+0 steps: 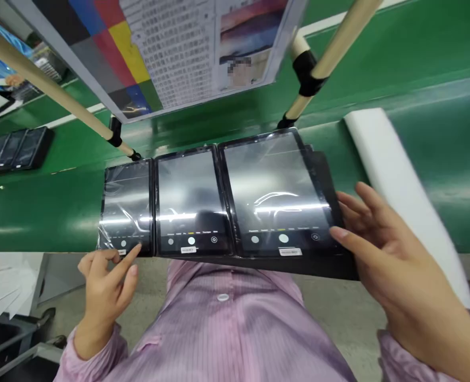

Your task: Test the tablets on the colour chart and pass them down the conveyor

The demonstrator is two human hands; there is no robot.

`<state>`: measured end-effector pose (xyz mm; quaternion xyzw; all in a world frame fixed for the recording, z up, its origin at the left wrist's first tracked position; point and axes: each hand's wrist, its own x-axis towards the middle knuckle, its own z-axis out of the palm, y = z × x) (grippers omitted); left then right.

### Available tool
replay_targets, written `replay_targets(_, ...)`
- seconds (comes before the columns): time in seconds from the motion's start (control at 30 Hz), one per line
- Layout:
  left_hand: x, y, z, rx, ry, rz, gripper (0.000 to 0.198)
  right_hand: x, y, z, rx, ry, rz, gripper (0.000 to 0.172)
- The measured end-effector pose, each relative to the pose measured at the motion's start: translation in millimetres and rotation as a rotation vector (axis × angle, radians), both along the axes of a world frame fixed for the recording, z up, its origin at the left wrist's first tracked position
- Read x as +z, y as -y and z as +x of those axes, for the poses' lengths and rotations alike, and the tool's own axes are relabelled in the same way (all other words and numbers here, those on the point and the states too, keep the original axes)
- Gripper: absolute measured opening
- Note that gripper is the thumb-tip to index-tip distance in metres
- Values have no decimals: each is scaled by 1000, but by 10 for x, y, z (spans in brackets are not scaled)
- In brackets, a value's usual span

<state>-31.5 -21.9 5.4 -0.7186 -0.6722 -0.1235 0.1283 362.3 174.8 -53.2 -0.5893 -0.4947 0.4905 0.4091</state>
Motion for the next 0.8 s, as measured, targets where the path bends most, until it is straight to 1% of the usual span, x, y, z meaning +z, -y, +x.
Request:
replay_targets(0.1, -44, 6, -46, 33, -15, -19, 34, 33, 26, -93, -90, -19, 8, 63)
replay_targets(0.17, -53, 20, -131, 40, 34, -42, 31, 84, 39, -150, -123, -7, -14, 60)
replay_targets(0.2, -54, 22, -202, 64, 75, -36, 29, 115, 44, -177, -134, -5, -27, 60)
replay_targets(0.23, -55, 18, -293, 122, 121, -11, 29, 148, 48, -203, -138, -8, -43, 60)
replay_targets(0.27, -59, 5, -401, 217, 176, 11, 33, 177, 50, -227, -139, -13, -56, 61)
replay_targets(0.33, -84, -46, -636, 483, 355, -6, 46, 216, 50, -267, -135, -21, -69, 63)
replay_targets(0.37, -104, -82, -747, 606, 501, -41, 53, 222, 47, -279, -132, -16, -72, 64)
replay_targets(0.4, -125, -118, -844, 701, 677, -85, 58, 218, 44, -285, -135, -10, -70, 65)
replay_targets(0.47, -150, -181, -978, 802, 1023, -125, 65, 191, 34, -275, -152, -8, -57, 67)
replay_targets(0.5, -146, -202, -1014, 827, 1145, -106, 67, 174, 29, -261, -155, -10, -50, 68)
replay_targets(0.57, -87, -222, -1036, 861, 1282, -38, 69, 150, 21, -227, -150, -18, -43, 70)
replay_targets(0.67, 86, -239, -976, 856, 1445, 72, 62, 172, 17, -219, -125, 24, -12, 75)
replay_targets(0.73, 199, -275, -899, 816, 1569, 60, 56, 226, 13, -272, -105, 102, 92, 76)
replay_targets(0.8, 278, -327, -817, 743, 1664, -11, 54, 302, 1, -364, -30, 210, 262, 70)
